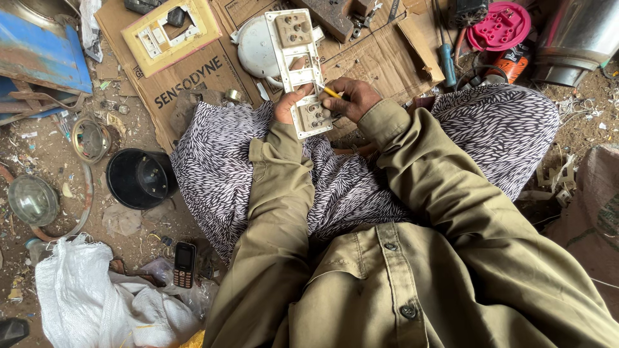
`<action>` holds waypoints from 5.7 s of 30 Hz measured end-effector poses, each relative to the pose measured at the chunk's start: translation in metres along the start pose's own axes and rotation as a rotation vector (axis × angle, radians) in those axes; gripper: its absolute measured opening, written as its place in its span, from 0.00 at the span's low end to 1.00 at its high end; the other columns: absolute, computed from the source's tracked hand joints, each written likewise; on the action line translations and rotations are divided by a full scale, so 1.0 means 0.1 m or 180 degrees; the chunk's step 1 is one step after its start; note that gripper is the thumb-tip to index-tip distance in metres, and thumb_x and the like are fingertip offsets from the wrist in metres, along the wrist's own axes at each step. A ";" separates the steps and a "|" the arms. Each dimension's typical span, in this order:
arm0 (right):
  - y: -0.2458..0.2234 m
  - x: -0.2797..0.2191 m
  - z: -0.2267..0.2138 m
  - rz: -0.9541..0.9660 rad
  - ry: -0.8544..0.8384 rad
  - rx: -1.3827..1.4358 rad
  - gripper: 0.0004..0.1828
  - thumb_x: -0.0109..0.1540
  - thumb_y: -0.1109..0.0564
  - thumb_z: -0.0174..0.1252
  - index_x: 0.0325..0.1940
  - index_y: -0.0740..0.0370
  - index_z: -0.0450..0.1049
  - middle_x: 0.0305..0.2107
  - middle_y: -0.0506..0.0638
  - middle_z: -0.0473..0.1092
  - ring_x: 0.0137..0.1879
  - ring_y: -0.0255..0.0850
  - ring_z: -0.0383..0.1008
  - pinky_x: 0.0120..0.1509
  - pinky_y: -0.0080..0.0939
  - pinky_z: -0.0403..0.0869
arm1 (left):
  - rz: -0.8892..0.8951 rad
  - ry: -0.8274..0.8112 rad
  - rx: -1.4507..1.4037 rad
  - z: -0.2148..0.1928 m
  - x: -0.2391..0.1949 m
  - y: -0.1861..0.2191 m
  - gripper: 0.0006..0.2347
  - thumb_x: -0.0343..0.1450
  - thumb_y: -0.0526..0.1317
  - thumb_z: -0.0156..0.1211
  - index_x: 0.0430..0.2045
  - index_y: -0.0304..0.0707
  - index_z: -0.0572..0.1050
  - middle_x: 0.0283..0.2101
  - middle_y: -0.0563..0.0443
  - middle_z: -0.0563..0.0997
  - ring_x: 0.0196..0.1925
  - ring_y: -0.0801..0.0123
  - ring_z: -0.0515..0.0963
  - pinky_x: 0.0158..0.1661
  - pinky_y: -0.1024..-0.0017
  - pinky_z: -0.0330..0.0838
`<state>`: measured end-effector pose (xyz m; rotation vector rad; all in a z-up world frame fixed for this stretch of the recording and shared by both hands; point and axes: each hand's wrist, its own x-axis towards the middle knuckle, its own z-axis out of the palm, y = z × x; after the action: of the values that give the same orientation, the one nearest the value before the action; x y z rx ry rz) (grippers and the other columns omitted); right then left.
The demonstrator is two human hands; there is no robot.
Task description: The person sits on the ground and uses a screwdriver to tighten screws on a white plastic electrical socket. They manipulate the internal metal contacts and wires while holding the socket in their lap.
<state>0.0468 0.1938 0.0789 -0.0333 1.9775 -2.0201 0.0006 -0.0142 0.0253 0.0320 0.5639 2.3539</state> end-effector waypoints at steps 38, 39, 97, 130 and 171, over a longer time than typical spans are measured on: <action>-0.66 -0.65 -0.09 0.1272 0.0186 -0.0079 0.18 0.64 0.61 0.60 0.59 0.63 0.76 0.35 0.52 0.77 0.30 0.40 0.74 0.33 0.39 0.78 | 0.0628 -0.0334 -0.0235 -0.23 0.08 -0.05 0.33 0.73 0.37 0.50 0.77 0.52 0.49 0.76 0.37 0.59 0.54 0.41 0.77 0.47 0.53 0.82; -0.70 -0.67 -0.08 0.1573 0.0118 0.0157 0.18 0.63 0.60 0.60 0.57 0.61 0.76 0.31 0.48 0.75 0.26 0.38 0.73 0.29 0.38 0.79 | 0.0614 -0.0307 -0.0246 -0.23 0.08 -0.05 0.33 0.72 0.37 0.50 0.77 0.52 0.49 0.76 0.38 0.59 0.55 0.42 0.77 0.47 0.53 0.82; -0.58 -0.80 0.34 -0.1399 0.0693 -0.4865 0.13 0.55 0.46 0.61 0.39 0.51 0.75 0.36 0.42 0.71 0.46 0.41 0.72 0.52 0.44 0.69 | 0.0631 0.0789 0.1104 -0.57 0.24 -0.17 0.35 0.62 0.26 0.48 0.72 0.38 0.58 0.68 0.34 0.68 0.54 0.52 0.79 0.54 0.58 0.81; 0.50 -0.09 0.17 0.0165 0.0636 -0.1413 0.21 0.57 0.41 0.68 0.43 0.58 0.82 0.28 0.52 0.78 0.33 0.42 0.78 0.39 0.46 0.75 | 0.1186 0.1217 0.2069 -0.26 0.24 -0.26 0.31 0.67 0.27 0.54 0.70 0.32 0.60 0.67 0.32 0.66 0.62 0.51 0.72 0.57 0.59 0.74; 0.41 -0.02 0.11 0.0556 0.0809 -0.1011 0.22 0.55 0.44 0.75 0.46 0.56 0.80 0.33 0.51 0.79 0.40 0.42 0.78 0.47 0.44 0.74 | 0.1436 0.1480 0.1808 -0.27 0.20 -0.29 0.36 0.76 0.56 0.59 0.74 0.38 0.52 0.70 0.35 0.64 0.61 0.53 0.71 0.54 0.58 0.74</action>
<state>0.0600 0.1839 0.0393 0.3285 2.3481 -1.6541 -0.0004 0.0072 -0.0131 -0.1477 1.5817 2.5489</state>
